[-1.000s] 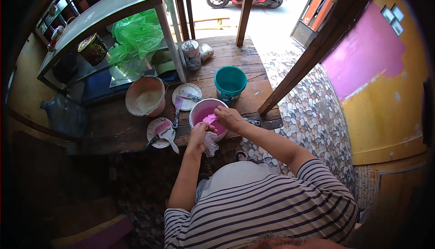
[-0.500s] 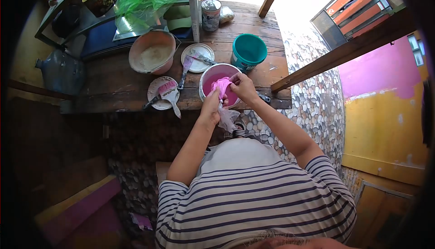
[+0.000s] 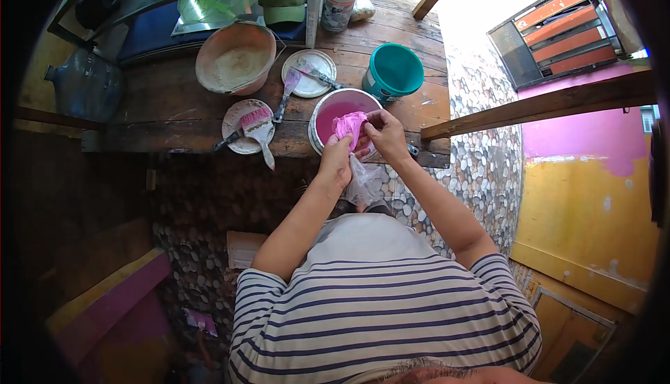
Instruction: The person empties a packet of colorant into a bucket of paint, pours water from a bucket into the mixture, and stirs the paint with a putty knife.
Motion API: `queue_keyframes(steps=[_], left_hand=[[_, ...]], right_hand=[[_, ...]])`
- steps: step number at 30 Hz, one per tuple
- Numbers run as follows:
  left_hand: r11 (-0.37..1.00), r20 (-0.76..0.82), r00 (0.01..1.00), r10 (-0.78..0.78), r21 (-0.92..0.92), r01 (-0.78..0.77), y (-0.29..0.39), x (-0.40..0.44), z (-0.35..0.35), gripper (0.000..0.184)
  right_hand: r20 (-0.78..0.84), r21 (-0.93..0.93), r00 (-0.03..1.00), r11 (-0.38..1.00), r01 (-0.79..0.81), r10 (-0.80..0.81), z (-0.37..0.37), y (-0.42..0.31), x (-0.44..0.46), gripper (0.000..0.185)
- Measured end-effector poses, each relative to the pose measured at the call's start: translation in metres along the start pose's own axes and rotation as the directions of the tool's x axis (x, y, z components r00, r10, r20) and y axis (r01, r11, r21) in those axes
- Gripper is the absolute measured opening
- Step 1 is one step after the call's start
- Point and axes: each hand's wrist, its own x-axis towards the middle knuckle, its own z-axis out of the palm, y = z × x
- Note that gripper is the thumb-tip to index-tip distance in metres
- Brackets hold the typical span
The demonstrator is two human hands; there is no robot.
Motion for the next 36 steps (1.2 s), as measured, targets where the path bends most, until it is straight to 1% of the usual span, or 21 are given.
queue_keyframes(steps=[1, 3, 4, 6, 7, 9, 10, 12, 16, 19, 21, 22, 24, 25, 27, 28, 30, 31, 33, 34, 36], left_hand=[[1.0, -0.003, 1.0, 0.0, -0.005, 0.0, 0.001, 0.0, 0.001, 0.025], [0.998, 0.001, 1.0, -0.014, -0.06, 0.014, 0.002, -0.003, 0.003, 0.027], [0.998, 0.0, 1.0, -0.016, -0.062, 0.016, 0.003, -0.004, 0.005, 0.027], [0.999, -0.053, 0.998, 0.036, -0.033, -0.038, 0.002, -0.004, 0.009, 0.028], [0.999, -0.054, 0.998, 0.037, -0.036, -0.039, 0.001, -0.001, 0.009, 0.028], [0.996, -0.099, 0.991, 0.092, -0.008, -0.093, 0.001, 0.001, 0.009, 0.031], [0.996, -0.1, 0.991, 0.09, -0.011, -0.092, 0.0, 0.002, 0.011, 0.031], [0.991, -0.193, 0.974, 0.117, -0.041, -0.127, 0.0, 0.001, 0.015, 0.038], [0.984, -0.194, 0.974, 0.121, -0.106, -0.144, 0.004, 0.0, 0.02, 0.044], [0.979, -0.204, 0.966, 0.159, -0.094, -0.181, 0.004, 0.001, 0.021, 0.047], [0.99, -0.236, 0.962, 0.135, -0.016, -0.143, 0.003, 0.002, 0.022, 0.048], [0.99, -0.237, 0.962, 0.134, -0.016, -0.141, 0.0, 0.005, 0.019, 0.048], [0.99, -0.246, 0.959, 0.139, 0.057, -0.129, -0.006, 0.011, 0.014, 0.05], [0.99, -0.246, 0.959, 0.138, 0.056, -0.129, -0.007, 0.011, 0.015, 0.05], [0.982, -0.232, 0.956, 0.179, -0.021, -0.189, -0.009, 0.01, 0.02, 0.05], [0.982, -0.233, 0.956, 0.177, -0.025, -0.188, -0.008, 0.008, 0.023, 0.05], [0.988, -0.226, 0.962, 0.152, 0.028, -0.15, -0.009, 0.006, 0.026, 0.049], [0.989, -0.228, 0.962, 0.15, 0.025, -0.149, -0.01, 0.006, 0.027, 0.049], [0.985, -0.22, 0.96, 0.175, 0.036, -0.171, -0.012, 0.007, 0.028, 0.05], [0.985, -0.22, 0.96, 0.174, 0.034, -0.171, -0.014, 0.01, 0.025, 0.05], [0.98, -0.194, 0.962, 0.192, 0.1, -0.175, -0.016, 0.016, 0.02, 0.05]], right_hand=[[0.004, -0.003, 1.0, 1.0, -0.002, 0.002, 0.001, 0.004, 0.001, 0.009], [-0.031, -0.109, 0.994, 0.989, 0.099, -0.103, 0.001, 0.011, 0.001, 0.012], [-0.029, -0.111, 0.995, 0.989, 0.096, -0.1, 0.0, 0.011, 0.0, 0.012], [-0.03, -0.145, 0.993, 0.983, 0.111, -0.117, -0.001, 0.01, -0.001, 0.013], [-0.027, -0.147, 0.993, 0.983, 0.112, -0.117, -0.001, 0.01, 0.001, 0.013], [-0.041, -0.045, 0.991, 0.991, 0.126, -0.128, -0.002, 0.01, 0.001, 0.015], [-0.039, -0.048, 0.991, 0.991, 0.124, -0.126, -0.003, 0.009, 0.001, 0.015], [-0.066, -0.088, 0.993, 0.992, 0.093, -0.099, -0.004, 0.007, 0.001, 0.01], [-0.113, -0.089, 0.988, 0.991, 0.097, -0.106, -0.002, 0.002, 0.0, 0.008], [-0.065, -0.118, 0.997, 0.992, 0.041, -0.049, -0.004, -0.001, -0.003, 0.008], [-0.05, -0.113, 0.998, 0.993, 0.028, -0.033, -0.004, -0.005, -0.004, 0.009], [-0.049, -0.114, 0.998, 0.993, 0.026, -0.032, -0.004, -0.007, -0.006, 0.009], [0.003, -0.12, 1.0, 0.993, 0.012, -0.012, -0.004, -0.01, -0.006, 0.01], [0.005, -0.121, 1.0, 0.993, 0.012, -0.011, -0.004, -0.005, -0.005, 0.01], [0.018, -0.16, 0.997, 0.984, 0.082, -0.08, -0.003, 0.006, -0.003, 0.015], [0.02, -0.163, 0.997, 0.983, 0.081, -0.078, -0.003, 0.009, -0.002, 0.015], [-0.028, -0.035, 0.999, 0.999, -0.023, 0.022, -0.002, 0.007, 0.001, 0.02], [-0.027, -0.038, 0.999, 0.999, -0.025, 0.024, -0.001, 0.004, 0.0, 0.02], [-0.012, -0.251, 1.0, 0.968, -0.017, 0.014, -0.001, -0.005, -0.002, 0.018], [-0.012, -0.253, 1.0, 0.967, -0.017, 0.014, -0.001, -0.004, -0.002, 0.018], [0.003, -0.221, 0.999, 0.974, 0.05, -0.051, 0.001, -0.001, -0.001, 0.017]])
